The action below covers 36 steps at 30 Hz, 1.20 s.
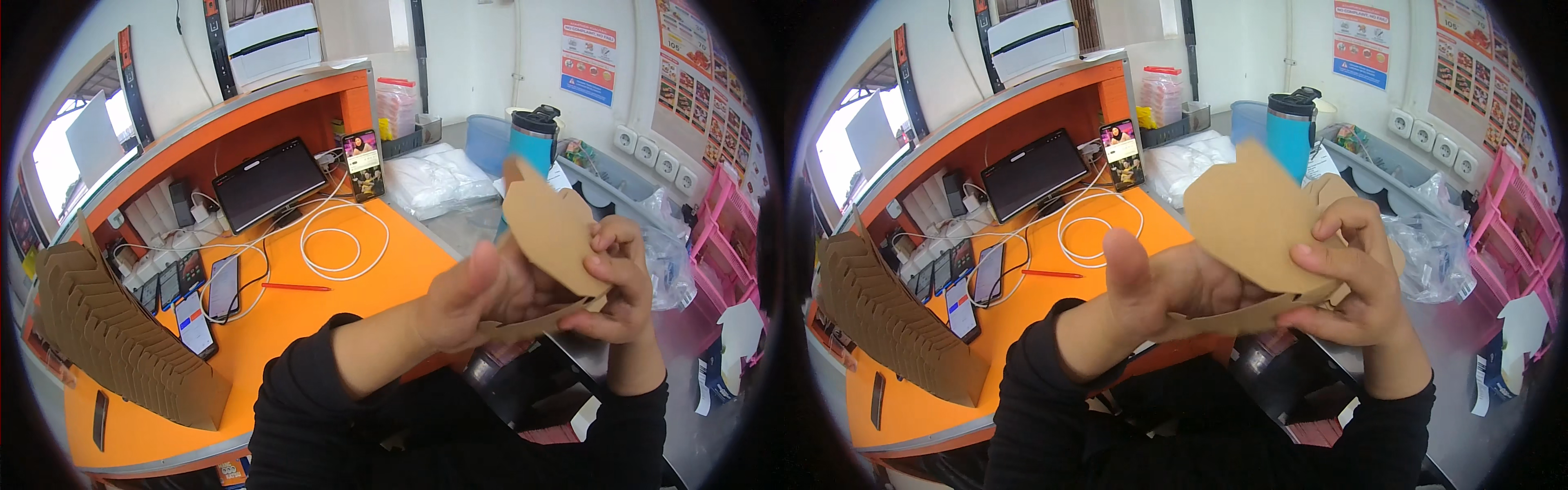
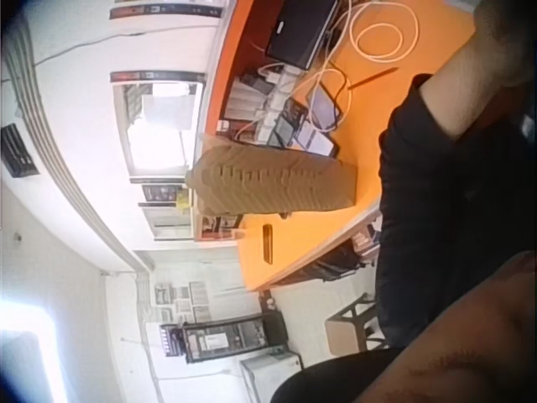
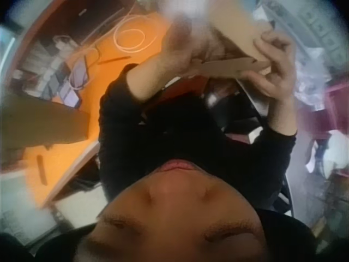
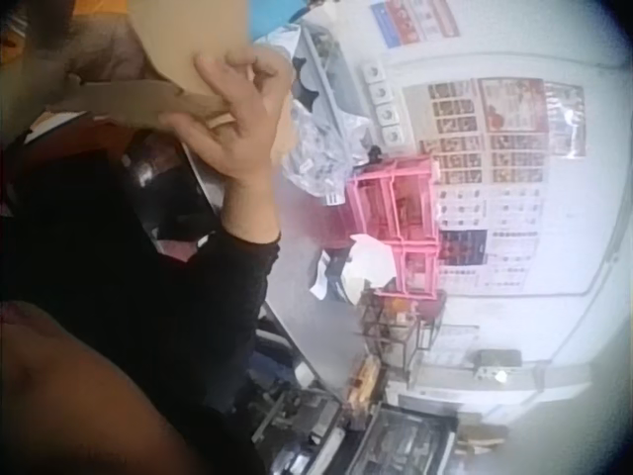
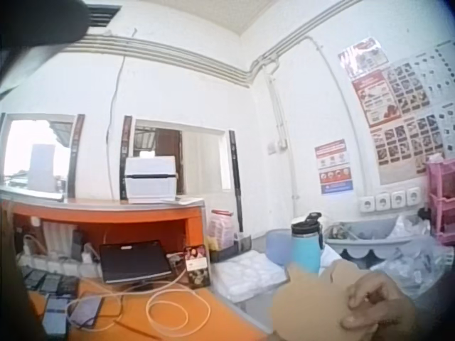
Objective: The person folds flat cardboard pieces into three-dimensional food containers by hand and stacks them onto a finished pile on the counter.
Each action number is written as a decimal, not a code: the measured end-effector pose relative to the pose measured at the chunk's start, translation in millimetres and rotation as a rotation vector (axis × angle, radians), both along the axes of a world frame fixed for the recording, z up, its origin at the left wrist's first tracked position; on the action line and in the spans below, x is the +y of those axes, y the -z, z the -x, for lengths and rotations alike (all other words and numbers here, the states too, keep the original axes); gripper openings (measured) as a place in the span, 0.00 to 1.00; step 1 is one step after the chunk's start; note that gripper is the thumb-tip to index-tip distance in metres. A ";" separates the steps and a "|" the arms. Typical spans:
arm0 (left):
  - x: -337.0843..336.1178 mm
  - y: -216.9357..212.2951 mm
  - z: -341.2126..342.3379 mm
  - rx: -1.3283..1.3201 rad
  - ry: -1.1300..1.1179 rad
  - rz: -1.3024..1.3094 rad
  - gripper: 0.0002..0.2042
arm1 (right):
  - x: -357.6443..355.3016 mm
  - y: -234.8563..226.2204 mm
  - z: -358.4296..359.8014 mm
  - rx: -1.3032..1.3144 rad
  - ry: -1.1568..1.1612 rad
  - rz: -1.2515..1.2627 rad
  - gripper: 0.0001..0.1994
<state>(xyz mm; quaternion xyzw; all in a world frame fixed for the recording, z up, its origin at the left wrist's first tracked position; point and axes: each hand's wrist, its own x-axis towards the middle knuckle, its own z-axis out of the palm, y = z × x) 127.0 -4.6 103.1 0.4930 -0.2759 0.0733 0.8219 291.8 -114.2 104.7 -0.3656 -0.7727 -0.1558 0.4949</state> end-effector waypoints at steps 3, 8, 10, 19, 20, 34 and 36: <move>15.7 2.9 -5.3 -0.111 0.150 0.086 0.37 | 5.0 -0.3 -2.5 -0.218 0.094 -0.190 0.24; 12.6 -9.7 10.5 0.323 -0.253 -0.222 0.22 | -2.5 -8.9 -5.4 -0.345 0.011 -0.042 0.24; 6.1 -7.5 12.3 0.432 -0.188 -0.297 0.22 | -2.7 -9.2 -8.6 -0.250 -0.113 0.084 0.25; -15.4 4.1 12.9 0.327 -0.065 -0.435 0.18 | 8.3 3.6 20.3 0.712 -0.440 0.493 0.40; -15.3 1.3 13.4 0.346 -0.027 -0.447 0.18 | 2.4 2.3 21.6 0.713 -0.433 0.488 0.40; 10.2 4.2 -5.5 0.057 0.357 0.283 0.24 | -25.0 -12.8 9.7 -0.161 -0.095 0.066 0.11; 6.3 -1.3 0.5 0.017 -0.002 0.189 0.23 | -23.8 -12.3 3.1 -0.141 0.044 0.087 0.11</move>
